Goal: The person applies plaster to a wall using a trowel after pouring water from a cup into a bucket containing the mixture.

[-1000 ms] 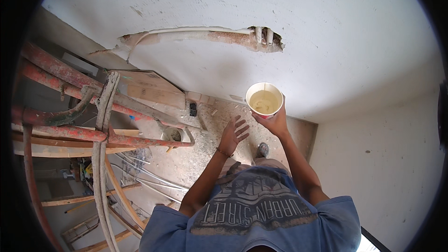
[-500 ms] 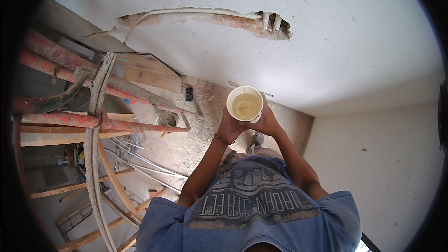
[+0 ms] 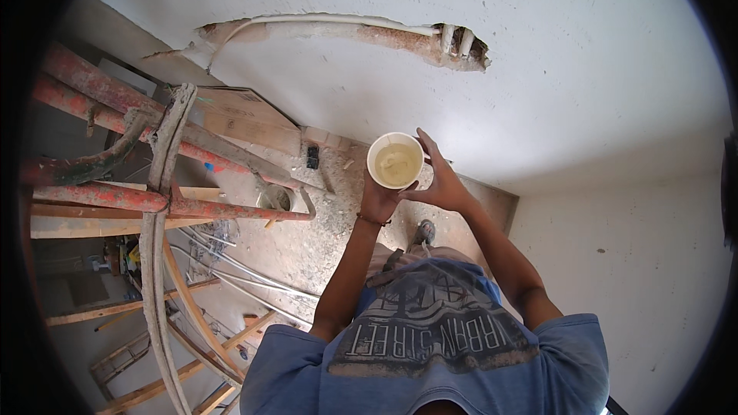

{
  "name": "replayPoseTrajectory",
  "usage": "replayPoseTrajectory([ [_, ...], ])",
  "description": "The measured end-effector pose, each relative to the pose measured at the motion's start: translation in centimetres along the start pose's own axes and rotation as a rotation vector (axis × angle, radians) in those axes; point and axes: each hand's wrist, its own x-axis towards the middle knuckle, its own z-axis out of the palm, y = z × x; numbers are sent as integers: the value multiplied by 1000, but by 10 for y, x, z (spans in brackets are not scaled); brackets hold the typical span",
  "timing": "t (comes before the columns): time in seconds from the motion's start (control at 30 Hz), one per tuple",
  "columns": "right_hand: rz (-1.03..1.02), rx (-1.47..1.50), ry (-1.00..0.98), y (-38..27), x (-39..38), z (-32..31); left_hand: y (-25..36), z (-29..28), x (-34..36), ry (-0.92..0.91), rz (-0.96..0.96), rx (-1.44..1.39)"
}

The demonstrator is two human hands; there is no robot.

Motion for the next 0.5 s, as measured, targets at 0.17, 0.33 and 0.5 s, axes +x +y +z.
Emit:
replayPoseTrajectory([
  [0.17,-18,180,162,15,9,49,-6,-12,-2,53,124,2],
  [0.33,-74,248,220,-1,29,62,14,-7,-17,96,100,96],
  [0.5,-96,303,114,-9,58,80,35,-26,-48,309,102,188],
])
